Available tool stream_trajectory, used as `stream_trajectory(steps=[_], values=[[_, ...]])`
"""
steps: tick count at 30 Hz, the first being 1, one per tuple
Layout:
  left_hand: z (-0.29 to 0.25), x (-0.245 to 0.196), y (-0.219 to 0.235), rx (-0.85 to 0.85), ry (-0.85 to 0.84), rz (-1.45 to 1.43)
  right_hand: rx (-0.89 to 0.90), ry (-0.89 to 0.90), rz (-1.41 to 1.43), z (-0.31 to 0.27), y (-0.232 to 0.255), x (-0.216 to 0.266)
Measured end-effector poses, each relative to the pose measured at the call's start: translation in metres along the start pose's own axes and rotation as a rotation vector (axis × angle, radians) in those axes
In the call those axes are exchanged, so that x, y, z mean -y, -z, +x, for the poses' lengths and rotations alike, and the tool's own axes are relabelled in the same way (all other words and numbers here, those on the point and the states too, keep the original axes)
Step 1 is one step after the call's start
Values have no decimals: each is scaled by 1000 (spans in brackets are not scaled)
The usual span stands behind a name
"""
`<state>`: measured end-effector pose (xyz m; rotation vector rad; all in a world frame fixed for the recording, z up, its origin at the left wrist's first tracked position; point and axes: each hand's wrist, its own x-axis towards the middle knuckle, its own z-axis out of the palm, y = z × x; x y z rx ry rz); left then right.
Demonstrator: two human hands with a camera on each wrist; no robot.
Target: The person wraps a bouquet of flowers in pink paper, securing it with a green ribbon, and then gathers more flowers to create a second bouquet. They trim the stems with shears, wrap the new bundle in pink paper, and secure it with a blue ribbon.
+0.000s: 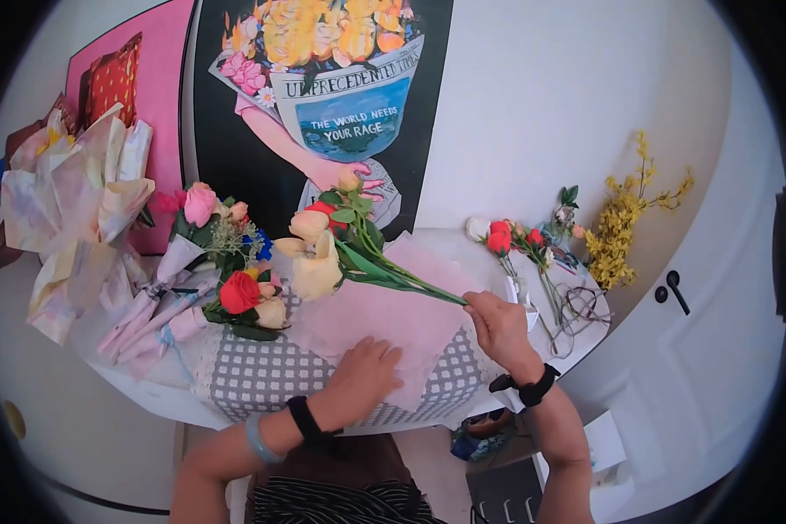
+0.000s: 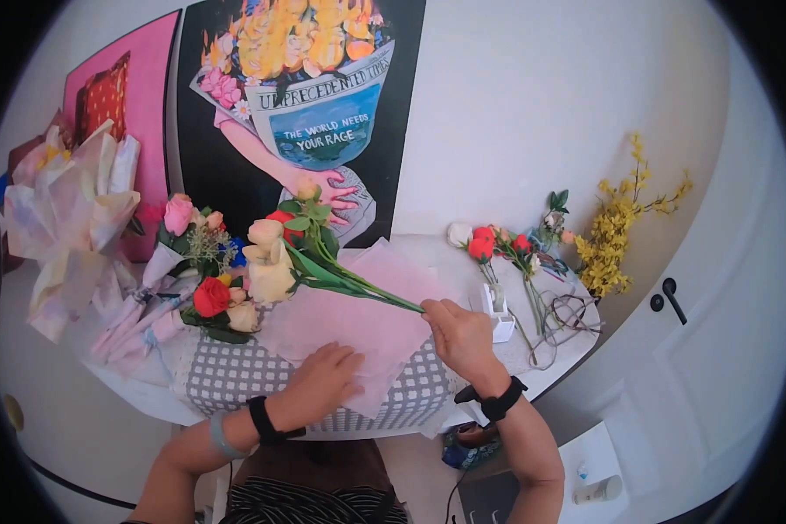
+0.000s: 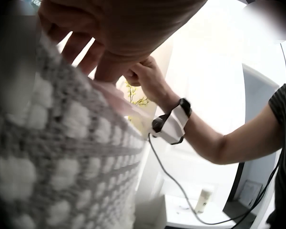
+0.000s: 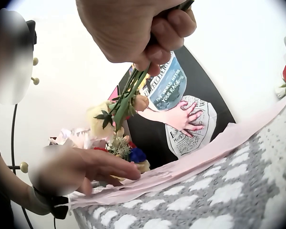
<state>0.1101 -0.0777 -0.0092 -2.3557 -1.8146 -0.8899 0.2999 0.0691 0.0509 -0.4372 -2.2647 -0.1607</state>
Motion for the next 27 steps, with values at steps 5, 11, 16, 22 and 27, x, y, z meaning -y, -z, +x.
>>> stream_trajectory(steps=[5,11,16,22,27], values=[[8,10,-16,28,-67,87,4,-47,60,-4,-9,0],[22,-6,-14,-104,-108,143,-13,-123,148,-8,-17,-1],[36,-29,-1,-111,-89,164,15,-272,199,-10,-15,0],[40,-35,4,-138,-165,242,26,-248,231,-16,-19,-6],[55,-22,23,-54,-12,33,1,-283,227,-16,-16,-2]])
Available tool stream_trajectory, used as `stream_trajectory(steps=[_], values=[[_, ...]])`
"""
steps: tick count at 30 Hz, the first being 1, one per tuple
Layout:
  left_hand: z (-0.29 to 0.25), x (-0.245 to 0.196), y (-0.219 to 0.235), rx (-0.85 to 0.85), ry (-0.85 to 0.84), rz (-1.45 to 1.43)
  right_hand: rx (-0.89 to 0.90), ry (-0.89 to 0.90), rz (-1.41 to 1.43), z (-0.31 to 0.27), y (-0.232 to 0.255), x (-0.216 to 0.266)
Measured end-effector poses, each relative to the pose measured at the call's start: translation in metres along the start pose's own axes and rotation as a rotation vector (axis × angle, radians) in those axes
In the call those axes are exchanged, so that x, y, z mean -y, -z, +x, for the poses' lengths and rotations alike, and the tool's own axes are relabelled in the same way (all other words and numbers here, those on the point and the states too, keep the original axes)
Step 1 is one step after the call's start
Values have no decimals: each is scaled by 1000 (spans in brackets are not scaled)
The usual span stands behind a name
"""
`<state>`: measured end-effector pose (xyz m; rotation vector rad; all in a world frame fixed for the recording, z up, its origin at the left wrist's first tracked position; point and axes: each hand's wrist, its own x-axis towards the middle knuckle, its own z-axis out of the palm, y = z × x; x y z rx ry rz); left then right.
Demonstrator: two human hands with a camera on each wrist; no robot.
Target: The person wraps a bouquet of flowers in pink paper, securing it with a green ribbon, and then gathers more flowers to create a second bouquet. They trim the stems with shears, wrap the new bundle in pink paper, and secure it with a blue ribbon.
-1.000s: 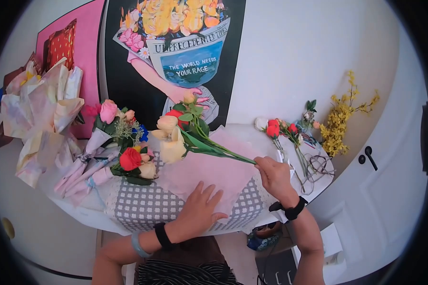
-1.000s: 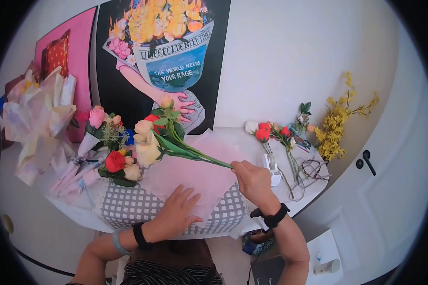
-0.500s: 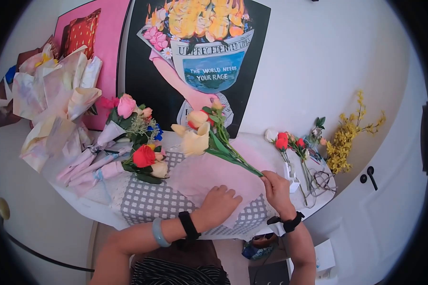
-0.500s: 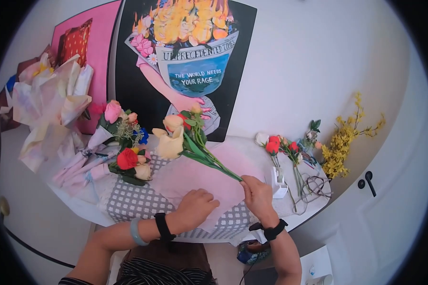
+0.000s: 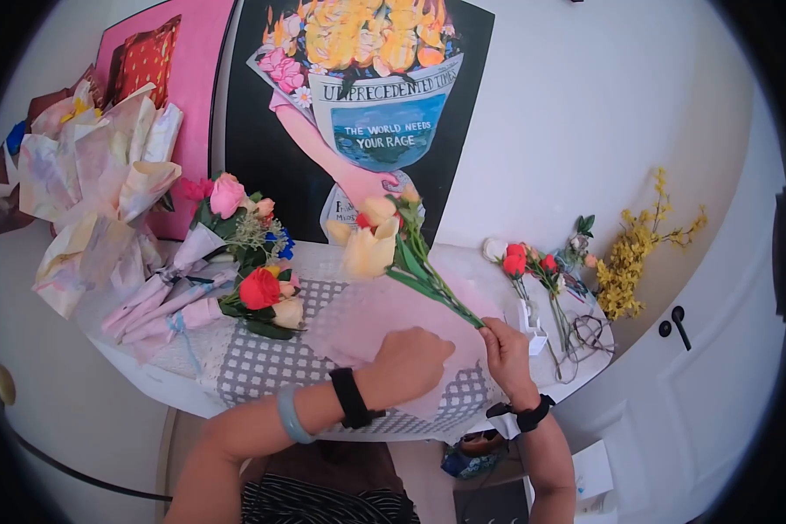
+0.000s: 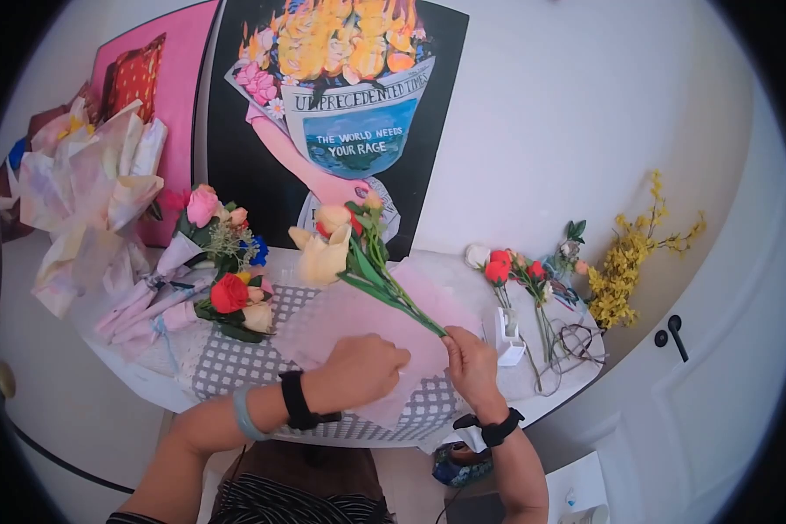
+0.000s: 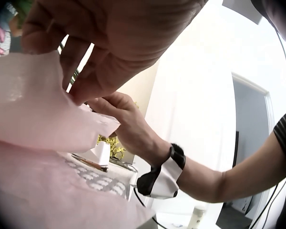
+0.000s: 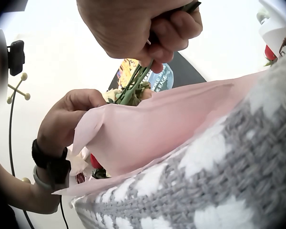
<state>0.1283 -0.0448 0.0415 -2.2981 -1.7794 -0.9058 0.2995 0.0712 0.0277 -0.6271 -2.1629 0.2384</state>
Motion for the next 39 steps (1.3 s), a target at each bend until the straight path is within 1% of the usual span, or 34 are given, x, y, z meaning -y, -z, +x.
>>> stream_trajectory(steps=[1,3,5,8,11,12,14,16,18,20,21,23,27,30,31,33,36,39], values=[[5,5,7,14,24,-48,-18,-13,-2,0,1,0],[18,16,21,-55,63,-100,-61,-31,29,3,5,1],[35,31,39,-101,54,-109,-92,-60,41,6,11,1],[51,40,61,-229,21,-60,-120,-90,38,10,20,2],[52,31,80,-289,11,37,-156,-58,33,13,25,3],[48,29,80,-274,-25,78,-161,-58,37,13,26,3],[30,23,72,-241,-94,163,-169,-59,48,12,26,3],[7,15,49,-84,-127,221,-138,-64,55,11,25,3],[-15,6,22,48,-156,117,-107,-60,75,10,19,1],[-30,6,-3,157,-134,48,-81,-48,104,6,8,-4],[-32,5,-6,210,-129,13,-43,-56,102,5,5,-2],[-35,6,-8,159,-170,67,34,-82,93,1,-1,2],[-36,11,-16,47,-246,152,177,-75,108,-4,-11,8],[-33,18,-25,53,-287,243,299,-127,205,-9,-16,12],[-32,20,-28,25,-307,249,337,-135,236,-11,-17,10],[-30,22,-30,-32,-340,263,343,-122,219,-14,-19,4],[-17,26,-36,-47,-389,187,335,-142,170,-16,-18,-1],[-5,22,-40,0,-393,160,273,-175,151,-13,-12,-6]])
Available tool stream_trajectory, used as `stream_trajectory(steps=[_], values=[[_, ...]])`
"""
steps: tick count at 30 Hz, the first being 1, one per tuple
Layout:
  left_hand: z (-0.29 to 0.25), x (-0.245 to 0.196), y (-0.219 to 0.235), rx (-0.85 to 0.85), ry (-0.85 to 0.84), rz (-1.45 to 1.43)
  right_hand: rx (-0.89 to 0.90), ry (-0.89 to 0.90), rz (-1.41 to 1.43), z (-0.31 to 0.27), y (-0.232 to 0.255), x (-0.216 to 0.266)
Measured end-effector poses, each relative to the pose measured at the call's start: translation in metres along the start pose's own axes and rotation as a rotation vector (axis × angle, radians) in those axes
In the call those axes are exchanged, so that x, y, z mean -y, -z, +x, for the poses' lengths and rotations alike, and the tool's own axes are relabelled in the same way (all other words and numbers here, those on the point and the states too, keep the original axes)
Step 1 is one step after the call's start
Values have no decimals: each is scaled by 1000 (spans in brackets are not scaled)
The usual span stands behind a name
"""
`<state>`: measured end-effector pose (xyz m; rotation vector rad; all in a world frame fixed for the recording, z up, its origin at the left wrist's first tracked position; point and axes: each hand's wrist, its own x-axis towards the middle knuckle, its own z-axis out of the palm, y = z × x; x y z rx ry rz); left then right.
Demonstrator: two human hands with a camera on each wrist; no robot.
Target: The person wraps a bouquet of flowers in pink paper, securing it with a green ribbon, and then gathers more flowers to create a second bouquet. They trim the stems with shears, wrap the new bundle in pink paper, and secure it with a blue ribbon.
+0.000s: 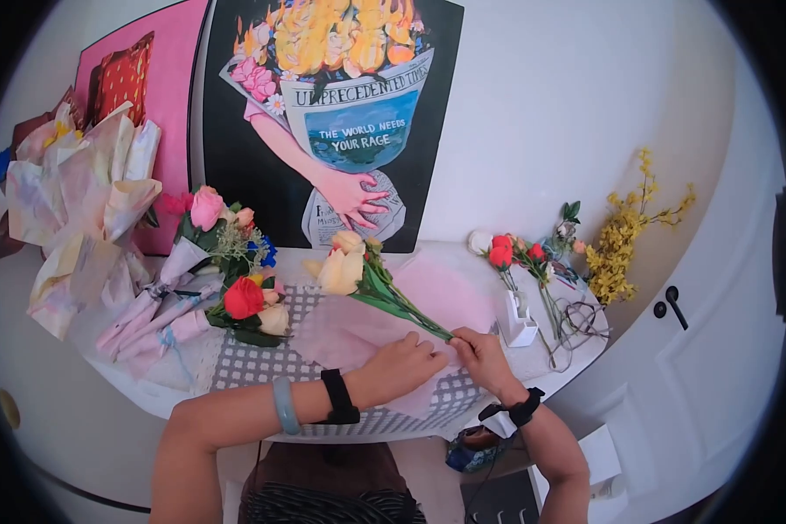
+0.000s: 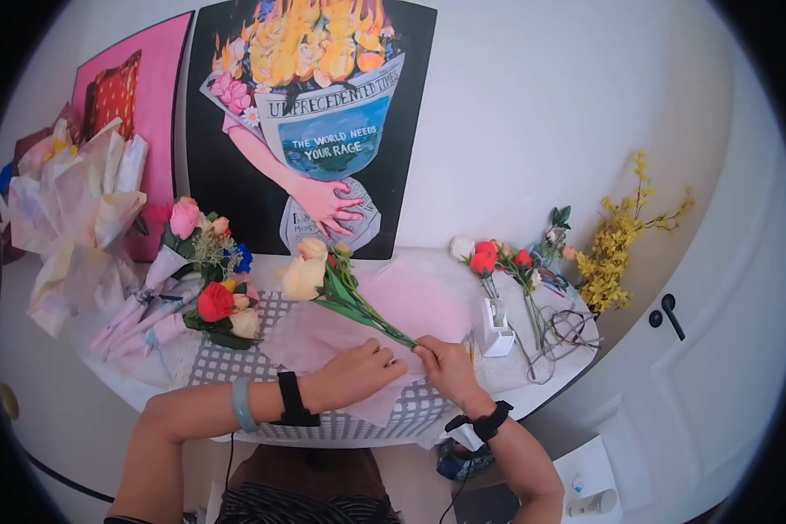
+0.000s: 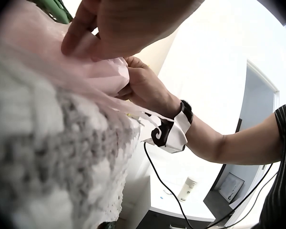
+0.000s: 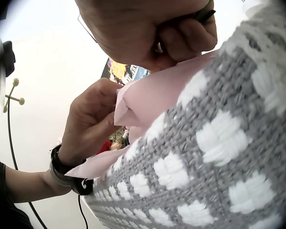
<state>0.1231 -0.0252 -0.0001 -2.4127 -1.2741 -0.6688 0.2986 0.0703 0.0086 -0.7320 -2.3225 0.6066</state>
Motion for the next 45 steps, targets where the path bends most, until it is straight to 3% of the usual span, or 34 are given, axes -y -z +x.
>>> stream_trajectory(steps=[9,12,16,22,24,30,33,36,39,43,45], values=[[9,9,-6,50,203,181,-100,-7,-2,1,4,-9],[25,17,-9,-19,188,84,-138,-15,44,5,8,-9],[29,19,-13,13,48,-1,-135,28,16,10,16,-14],[-1,37,-3,146,-79,-32,260,-31,217,30,11,-15],[-6,39,7,233,-25,-66,307,-19,251,35,3,-21],[-19,77,-15,126,-117,-327,381,-47,280,41,-3,-29],[-15,83,-19,60,-160,-300,360,-35,246,42,-5,-34],[-14,72,4,186,-164,35,333,-17,207,43,-8,-34],[-7,65,10,102,-240,297,297,11,124,42,-13,-36],[1,62,8,131,-227,394,268,23,-201,33,-18,-23],[3,62,10,160,-202,369,256,35,-235,32,-21,-26]])
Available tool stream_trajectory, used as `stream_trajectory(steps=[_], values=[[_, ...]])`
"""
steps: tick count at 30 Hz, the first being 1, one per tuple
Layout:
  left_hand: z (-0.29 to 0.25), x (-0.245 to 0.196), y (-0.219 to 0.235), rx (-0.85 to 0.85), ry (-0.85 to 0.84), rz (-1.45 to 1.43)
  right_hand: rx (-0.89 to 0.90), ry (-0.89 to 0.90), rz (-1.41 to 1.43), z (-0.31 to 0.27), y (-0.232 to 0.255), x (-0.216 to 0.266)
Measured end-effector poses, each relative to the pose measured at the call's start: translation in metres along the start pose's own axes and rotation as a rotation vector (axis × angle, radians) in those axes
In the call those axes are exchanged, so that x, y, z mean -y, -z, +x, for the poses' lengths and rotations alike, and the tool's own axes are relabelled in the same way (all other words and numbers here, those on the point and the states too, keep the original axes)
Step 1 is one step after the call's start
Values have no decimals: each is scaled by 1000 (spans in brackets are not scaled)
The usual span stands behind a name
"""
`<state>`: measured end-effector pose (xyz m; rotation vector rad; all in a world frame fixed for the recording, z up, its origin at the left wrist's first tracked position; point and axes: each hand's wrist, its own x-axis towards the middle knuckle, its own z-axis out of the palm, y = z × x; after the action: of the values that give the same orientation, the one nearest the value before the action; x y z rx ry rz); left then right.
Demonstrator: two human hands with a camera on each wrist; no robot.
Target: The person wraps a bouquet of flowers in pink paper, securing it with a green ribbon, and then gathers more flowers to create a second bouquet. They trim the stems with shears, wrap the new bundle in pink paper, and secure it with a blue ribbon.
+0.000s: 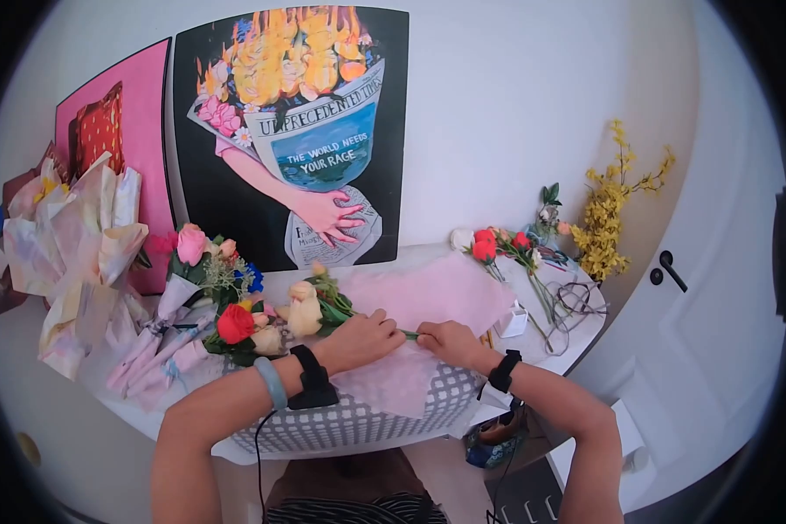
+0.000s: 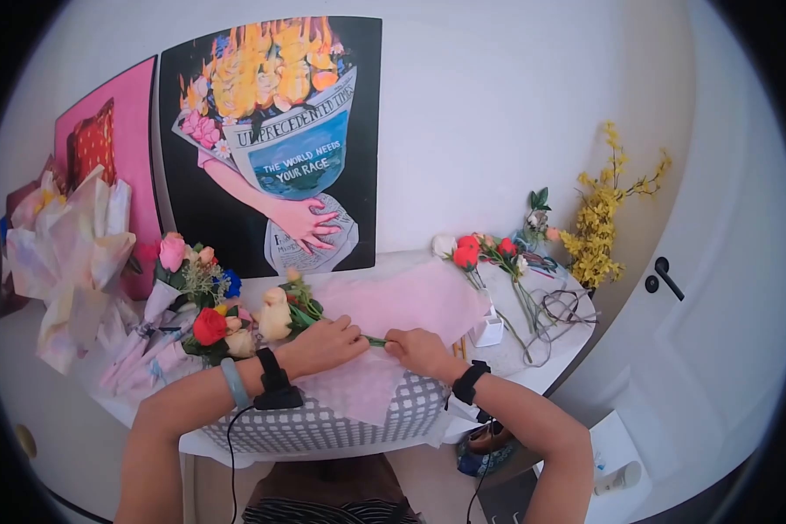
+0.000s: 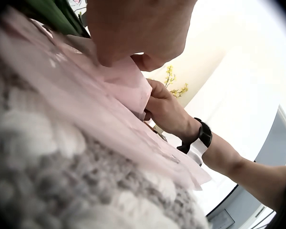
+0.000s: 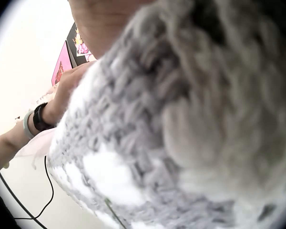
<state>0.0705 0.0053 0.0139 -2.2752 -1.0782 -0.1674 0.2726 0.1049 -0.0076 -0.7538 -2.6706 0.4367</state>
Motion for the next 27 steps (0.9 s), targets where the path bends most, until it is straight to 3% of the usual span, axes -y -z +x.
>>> stream_trajectory(steps=[3,9,13,15,18,21,22,25,27], values=[[-4,2,-7,-135,116,-148,-16,13,-53,-1,-3,-1],[0,-2,-18,-191,370,-405,-76,55,-123,-2,-9,3],[10,6,-19,-48,587,-672,-53,28,-168,-1,-3,10],[16,18,-26,-2,646,-836,1,95,-197,3,4,12],[21,34,-39,152,584,-855,145,166,-261,14,18,15],[25,37,-41,261,630,-863,345,179,-318,36,32,7],[25,36,-41,238,627,-836,415,175,-332,43,34,3],[20,32,-45,200,658,-805,514,185,-138,59,43,-2],[19,33,-47,220,736,-860,475,154,28,53,46,7]])
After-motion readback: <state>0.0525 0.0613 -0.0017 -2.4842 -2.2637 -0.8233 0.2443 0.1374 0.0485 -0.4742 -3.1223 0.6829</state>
